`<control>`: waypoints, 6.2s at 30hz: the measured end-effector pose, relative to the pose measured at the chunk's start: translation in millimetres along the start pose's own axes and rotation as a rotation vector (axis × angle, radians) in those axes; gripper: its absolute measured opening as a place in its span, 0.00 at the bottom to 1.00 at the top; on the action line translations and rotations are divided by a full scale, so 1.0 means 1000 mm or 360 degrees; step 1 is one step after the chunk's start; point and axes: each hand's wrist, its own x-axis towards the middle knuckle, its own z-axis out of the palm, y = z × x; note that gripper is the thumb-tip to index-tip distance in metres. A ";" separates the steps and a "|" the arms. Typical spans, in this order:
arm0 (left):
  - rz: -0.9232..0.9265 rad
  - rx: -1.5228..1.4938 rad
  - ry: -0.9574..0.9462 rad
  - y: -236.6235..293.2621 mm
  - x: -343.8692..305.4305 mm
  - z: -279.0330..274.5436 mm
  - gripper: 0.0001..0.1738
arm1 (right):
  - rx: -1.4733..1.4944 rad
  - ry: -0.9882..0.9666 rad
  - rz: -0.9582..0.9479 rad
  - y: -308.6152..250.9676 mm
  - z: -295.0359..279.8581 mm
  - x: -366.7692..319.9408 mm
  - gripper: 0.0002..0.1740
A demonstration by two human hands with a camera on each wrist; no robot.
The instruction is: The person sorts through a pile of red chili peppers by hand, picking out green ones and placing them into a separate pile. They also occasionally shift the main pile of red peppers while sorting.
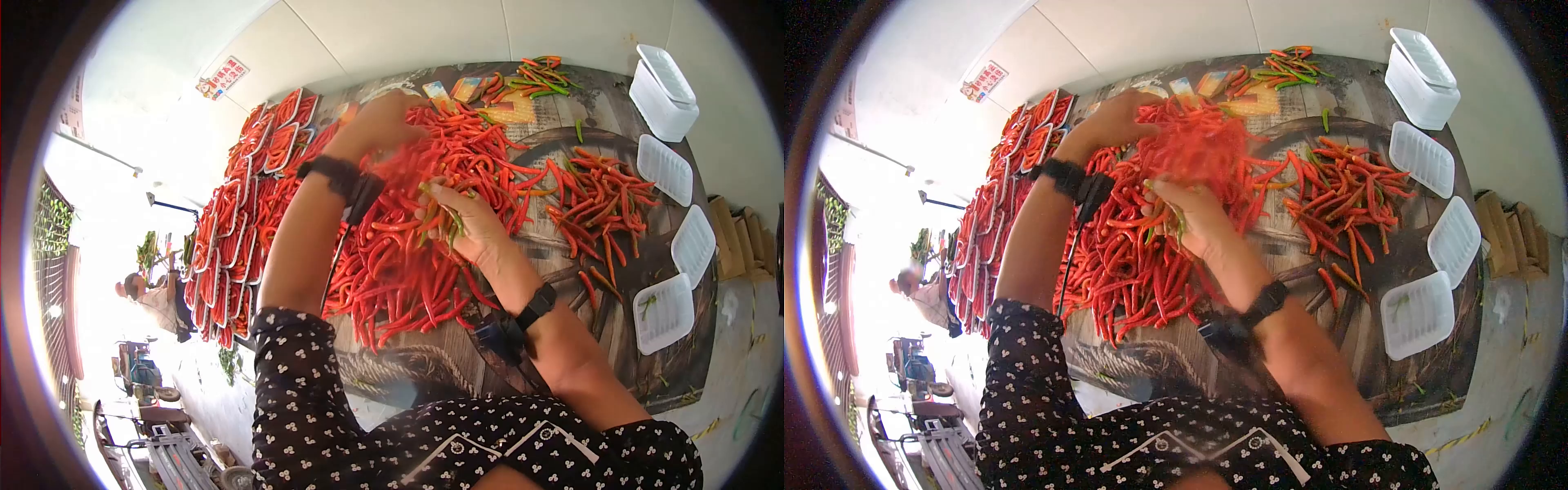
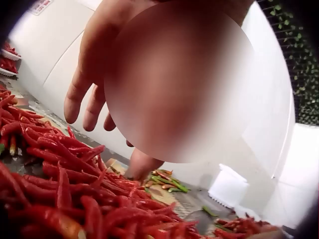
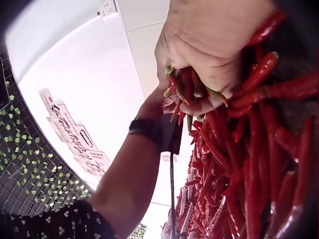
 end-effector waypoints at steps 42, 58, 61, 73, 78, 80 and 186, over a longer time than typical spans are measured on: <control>0.0089 -0.0319 -0.0348 0.029 -0.117 -0.019 0.35 | 0.0046 0.0071 -0.0049 -0.006 0.000 0.000 0.09; -0.0804 0.0830 -0.0355 -0.086 -0.011 0.022 0.13 | 0.0092 0.0043 -0.0090 -0.004 0.002 -0.001 0.09; -0.0627 0.0980 -0.0660 -0.066 -0.014 0.010 0.12 | 0.0028 0.0030 -0.0090 -0.002 -0.001 0.001 0.08; -0.0872 0.0755 -0.0455 -0.085 -0.007 -0.002 0.26 | 0.0048 -0.0059 -0.0083 -0.003 0.001 0.002 0.10; -0.0930 0.0576 -0.0539 -0.068 0.005 0.015 0.24 | 0.0059 -0.0003 -0.0106 -0.002 -0.001 0.004 0.10; -0.0742 0.0493 -0.0451 -0.073 0.006 0.023 0.22 | 0.0048 -0.0003 -0.0096 -0.001 -0.001 0.004 0.10; -0.1130 -0.0386 0.0748 0.061 -0.311 0.017 0.20 | -0.3862 0.1403 0.0013 -0.199 -0.035 -0.049 0.26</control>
